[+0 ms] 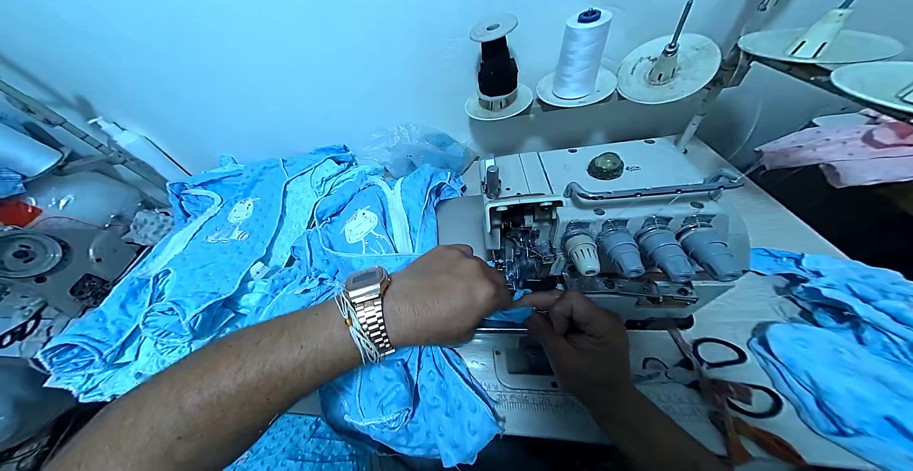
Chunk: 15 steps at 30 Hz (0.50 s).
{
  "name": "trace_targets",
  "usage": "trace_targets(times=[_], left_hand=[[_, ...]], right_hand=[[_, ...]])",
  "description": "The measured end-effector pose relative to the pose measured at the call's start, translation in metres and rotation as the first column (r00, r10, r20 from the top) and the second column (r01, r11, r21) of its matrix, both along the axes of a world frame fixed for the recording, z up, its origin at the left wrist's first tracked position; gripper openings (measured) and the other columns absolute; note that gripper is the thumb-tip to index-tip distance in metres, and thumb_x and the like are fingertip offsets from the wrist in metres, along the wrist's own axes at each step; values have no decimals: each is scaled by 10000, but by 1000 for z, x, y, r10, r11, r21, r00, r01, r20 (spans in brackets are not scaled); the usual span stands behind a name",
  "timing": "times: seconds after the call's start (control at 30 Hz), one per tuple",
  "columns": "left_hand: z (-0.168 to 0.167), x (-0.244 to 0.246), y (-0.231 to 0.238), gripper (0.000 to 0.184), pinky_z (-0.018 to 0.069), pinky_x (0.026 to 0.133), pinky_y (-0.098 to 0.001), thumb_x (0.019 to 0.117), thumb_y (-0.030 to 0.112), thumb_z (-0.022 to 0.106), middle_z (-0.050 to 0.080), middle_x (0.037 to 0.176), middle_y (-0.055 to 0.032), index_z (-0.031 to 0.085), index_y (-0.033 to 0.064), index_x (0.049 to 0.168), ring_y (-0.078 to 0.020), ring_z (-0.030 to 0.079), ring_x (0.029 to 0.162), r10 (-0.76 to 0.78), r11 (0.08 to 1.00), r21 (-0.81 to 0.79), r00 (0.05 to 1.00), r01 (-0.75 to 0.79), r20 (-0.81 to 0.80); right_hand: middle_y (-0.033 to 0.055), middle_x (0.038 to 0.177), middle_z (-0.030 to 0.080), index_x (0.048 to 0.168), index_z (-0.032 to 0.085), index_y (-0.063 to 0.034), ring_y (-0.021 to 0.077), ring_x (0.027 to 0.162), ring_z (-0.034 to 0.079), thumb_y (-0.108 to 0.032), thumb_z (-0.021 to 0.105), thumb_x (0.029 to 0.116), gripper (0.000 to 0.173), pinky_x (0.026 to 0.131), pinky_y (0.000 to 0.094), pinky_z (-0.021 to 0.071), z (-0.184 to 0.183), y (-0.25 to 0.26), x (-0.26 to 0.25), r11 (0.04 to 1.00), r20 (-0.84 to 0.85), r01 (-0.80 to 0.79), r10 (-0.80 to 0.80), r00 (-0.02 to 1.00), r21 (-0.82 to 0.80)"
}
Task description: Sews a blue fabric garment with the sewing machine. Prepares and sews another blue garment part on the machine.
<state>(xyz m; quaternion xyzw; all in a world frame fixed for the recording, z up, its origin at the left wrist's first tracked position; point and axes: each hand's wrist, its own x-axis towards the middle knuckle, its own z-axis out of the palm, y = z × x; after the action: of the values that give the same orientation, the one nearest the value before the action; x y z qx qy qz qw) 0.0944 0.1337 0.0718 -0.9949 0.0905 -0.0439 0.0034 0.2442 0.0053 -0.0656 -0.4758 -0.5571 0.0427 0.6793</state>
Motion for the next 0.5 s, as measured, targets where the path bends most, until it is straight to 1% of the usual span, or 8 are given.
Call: trace_targets(times=[0.07, 0.13, 0.23, 0.27, 0.33, 0.37, 0.43, 0.5], left_hand=[[-4, 0, -7, 39, 473, 650, -389, 776, 62, 738, 667, 727, -15, 730, 100, 779, -184, 650, 717, -9, 1000, 8, 999, 8, 36], [-7, 0, -5, 58, 424, 742, -410, 811, 77, 710, 646, 714, 23, 737, 125, 794, -176, 608, 762, -3, 999, -33, 998, 4, 56], [-2, 0, 11, 221, 379, 966, -552, 827, 11, 656, 738, 889, 27, 792, 135, 950, -235, 635, 1068, 48, 979, -200, 999, -45, 10], [0, -1, 17, 252, 396, 949, -547, 823, -35, 638, 742, 934, -2, 783, 109, 971, -246, 638, 1085, 65, 965, -253, 998, -66, -11], [-2, -1, 25, 267, 529, 860, -446, 812, -109, 613, 727, 946, -68, 757, 50, 972, -244, 674, 981, 105, 952, -290, 994, -100, 3], [-6, -1, 30, 235, 557, 839, -408, 826, -126, 607, 714, 939, -100, 737, 15, 962, -243, 683, 943, 130, 938, -324, 991, -120, 9], [-19, -4, 40, 144, 551, 793, -311, 889, -87, 624, 697, 914, -118, 730, -28, 967, -177, 667, 856, 197, 871, -463, 980, -165, 21], [-31, -5, 47, 65, 489, 702, -179, 918, -16, 668, 671, 884, -63, 729, -23, 940, -46, 598, 773, 275, 734, -643, 961, -218, -11]], right_hand=[[-36, 930, 754, 762, 497, -120, -74, 670, 604, -81, 661, 890, 212, 571, 69, 455, 0, 2, 0, 1000, -21, 2, -2, 1000, -12], [-33, 939, 755, 755, 507, -117, -71, 678, 609, -88, 669, 895, 216, 578, 70, 461, -1, 2, 0, 1000, -27, 0, 0, 1000, -10], [-10, 952, 756, 762, 542, -108, -48, 710, 639, -78, 686, 863, 178, 585, 84, 485, -4, 2, -2, 1000, -43, -5, 5, 999, 2], [-12, 947, 748, 773, 551, -108, -49, 715, 633, -73, 686, 857, 164, 591, 82, 483, -4, 2, -4, 1000, -51, 2, -2, 999, 3], [-29, 917, 713, 812, 574, -118, -49, 715, 617, -91, 699, 881, 146, 605, 82, 493, -6, 2, -7, 1000, -72, 9, -9, 997, 3], [-47, 883, 680, 837, 582, -131, -52, 692, 594, -110, 701, 901, 137, 597, 82, 489, -6, 1, -8, 1000, -82, 10, -11, 997, -3], [-66, 846, 646, 898, 610, -148, -53, 654, 564, -137, 689, 934, 87, 580, 88, 483, -5, 1, -11, 1000, -86, 13, -14, 996, -12], [-64, 838, 650, 951, 645, -152, -41, 652, 575, -164, 657, 970, 25, 582, 102, 495, -4, 1, -11, 999, -67, 11, -13, 998, -30]])
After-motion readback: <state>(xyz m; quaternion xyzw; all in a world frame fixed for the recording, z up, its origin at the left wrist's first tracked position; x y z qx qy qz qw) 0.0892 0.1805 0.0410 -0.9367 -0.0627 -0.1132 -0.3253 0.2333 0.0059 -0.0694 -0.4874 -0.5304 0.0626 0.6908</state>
